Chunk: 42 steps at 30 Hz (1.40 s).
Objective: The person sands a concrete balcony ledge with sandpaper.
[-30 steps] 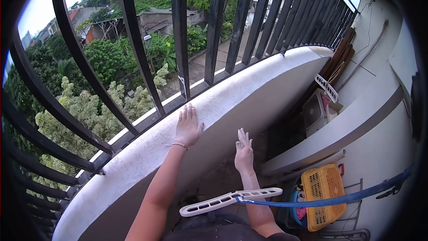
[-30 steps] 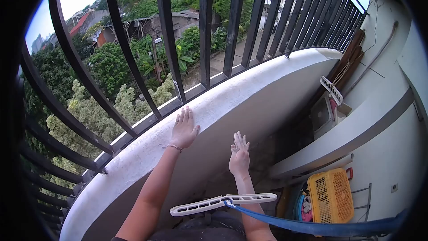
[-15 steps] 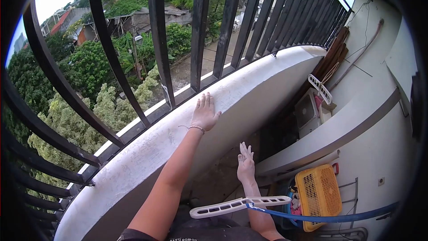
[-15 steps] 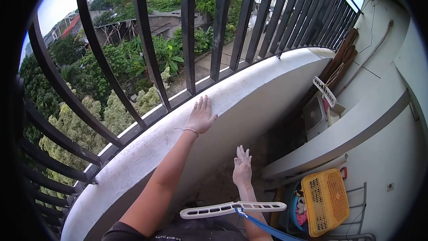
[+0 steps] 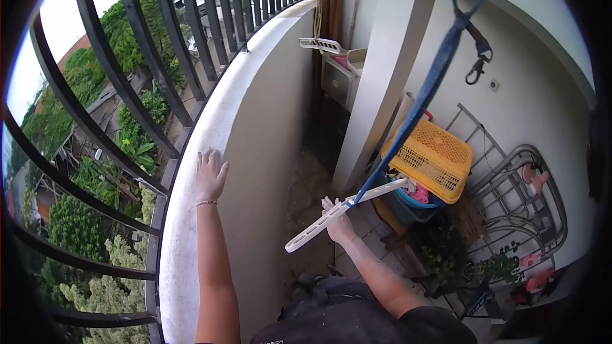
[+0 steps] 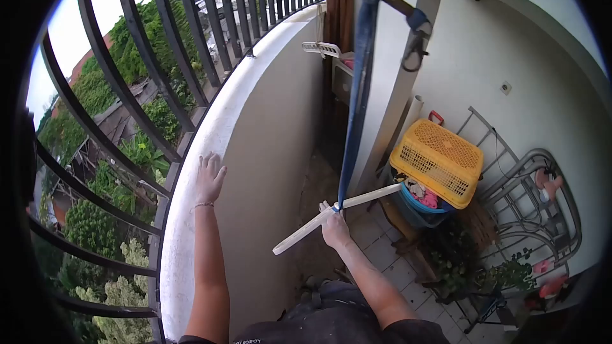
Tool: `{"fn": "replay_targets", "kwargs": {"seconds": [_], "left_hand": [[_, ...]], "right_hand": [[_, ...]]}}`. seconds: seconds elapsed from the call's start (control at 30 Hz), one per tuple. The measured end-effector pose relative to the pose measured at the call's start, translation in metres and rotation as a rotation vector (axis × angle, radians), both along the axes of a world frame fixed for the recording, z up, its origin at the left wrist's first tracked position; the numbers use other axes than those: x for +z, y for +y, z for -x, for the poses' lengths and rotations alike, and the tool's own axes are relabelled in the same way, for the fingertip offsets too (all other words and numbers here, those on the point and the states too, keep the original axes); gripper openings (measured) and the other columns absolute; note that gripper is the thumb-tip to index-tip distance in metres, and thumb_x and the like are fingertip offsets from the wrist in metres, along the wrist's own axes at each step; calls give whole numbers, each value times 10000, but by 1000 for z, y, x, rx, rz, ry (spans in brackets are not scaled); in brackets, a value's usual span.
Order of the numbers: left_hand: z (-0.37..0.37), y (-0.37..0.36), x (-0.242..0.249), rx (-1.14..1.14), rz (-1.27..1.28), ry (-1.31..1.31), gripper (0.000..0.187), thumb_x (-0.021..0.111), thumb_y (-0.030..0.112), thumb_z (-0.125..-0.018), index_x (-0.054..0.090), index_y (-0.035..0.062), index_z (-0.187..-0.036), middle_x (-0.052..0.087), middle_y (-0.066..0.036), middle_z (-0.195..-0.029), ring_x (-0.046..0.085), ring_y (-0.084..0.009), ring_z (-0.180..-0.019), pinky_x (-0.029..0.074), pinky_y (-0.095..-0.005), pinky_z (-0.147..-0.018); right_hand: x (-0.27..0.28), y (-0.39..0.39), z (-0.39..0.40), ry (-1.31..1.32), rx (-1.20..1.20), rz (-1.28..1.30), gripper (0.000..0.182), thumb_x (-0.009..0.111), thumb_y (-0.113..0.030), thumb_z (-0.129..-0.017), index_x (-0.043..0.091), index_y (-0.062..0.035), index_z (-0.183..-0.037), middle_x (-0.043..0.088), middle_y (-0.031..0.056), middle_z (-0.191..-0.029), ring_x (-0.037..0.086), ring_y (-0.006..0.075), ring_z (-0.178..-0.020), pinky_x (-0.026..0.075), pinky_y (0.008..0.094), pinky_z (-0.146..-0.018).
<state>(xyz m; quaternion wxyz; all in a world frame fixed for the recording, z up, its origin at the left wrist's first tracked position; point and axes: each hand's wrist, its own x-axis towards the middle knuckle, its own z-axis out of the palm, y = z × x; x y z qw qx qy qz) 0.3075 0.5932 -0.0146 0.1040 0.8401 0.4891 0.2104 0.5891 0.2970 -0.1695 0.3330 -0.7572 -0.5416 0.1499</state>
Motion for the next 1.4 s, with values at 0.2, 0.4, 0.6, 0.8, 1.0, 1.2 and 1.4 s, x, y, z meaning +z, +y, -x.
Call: {"fn": "replay_targets", "kwargs": {"seconds": [0.2, 0.4, 0.6, 0.8, 1.0, 1.2, 1.4], "left_hand": [[-43, -48, -16, -269, -287, 105, 497, 684, 258, -897, 568, 75, -1344, 500, -122, -1464, 319, -353, -1495, 293, -522, -1223], [-73, -146, -156, -754, 260, 282, 384, 674, 207, -888, 652, 79, -1249, 567, -134, -1365, 535, -378, -1291, 418, -486, -1127], [-126, -292, -275, -1001, 811, 343, 416, 643, 231, -918, 621, 49, -1291, 571, -165, -1330, 571, -360, -1245, 461, -434, -1070], [-148, -324, -348, -958, 1090, 374, 420, 610, 255, -944, 614, 64, -1318, 582, -170, -1317, 570, -367, -1245, 461, -420, -1072], [-137, -251, -410, -727, 910, 564, 429, 602, 272, -951, 603, 76, -1332, 565, -186, -1374, 529, -397, -1291, 443, -453, -1093], [-125, -158, -428, -475, 563, 766, 409, 597, 267, -966, 598, 108, -1342, 560, -164, -1396, 524, -368, -1306, 438, -465, -1101], [-116, -88, -409, -454, 413, 944, 405, 602, 238, -950, 608, 69, -1318, 570, -144, -1349, 493, -331, -1320, 393, -470, -1132]], "right_hand": [[17, -95, 8, 145, -343, 154, 500, 437, -352, -1079, 514, -63, -1479, 428, 139, -1590, 290, 454, -1493, 218, 550, -1240], [-30, -184, 3, 264, -607, 146, 482, 432, -330, -1080, 559, -21, -1427, 507, 148, -1525, 369, 386, -1471, 217, 523, -1249], [-122, -249, 10, 503, -923, 136, 480, 416, -309, -1081, 588, 33, -1370, 591, 201, -1421, 483, 337, -1397, 266, 449, -1235], [-223, -292, 22, 769, -1160, 384, 507, 403, -337, -1079, 530, -7, -1443, 590, 173, -1433, 514, 377, -1332, 345, 467, -1174], [-308, -292, 12, 779, -1065, 630, 541, 387, -365, -1083, 500, -3, -1468, 486, 198, -1530, 432, 357, -1428, 294, 435, -1222], [-406, -274, -2, 702, -863, 772, 574, 397, -391, -1079, 449, -14, -1508, 444, 178, -1569, 381, 336, -1474, 271, 438, -1239], [-485, -258, 1, 604, -776, 886, 542, 425, -401, -1070, 444, -119, -1532, 433, 115, -1590, 365, 420, -1467, 303, 509, -1212]]}}
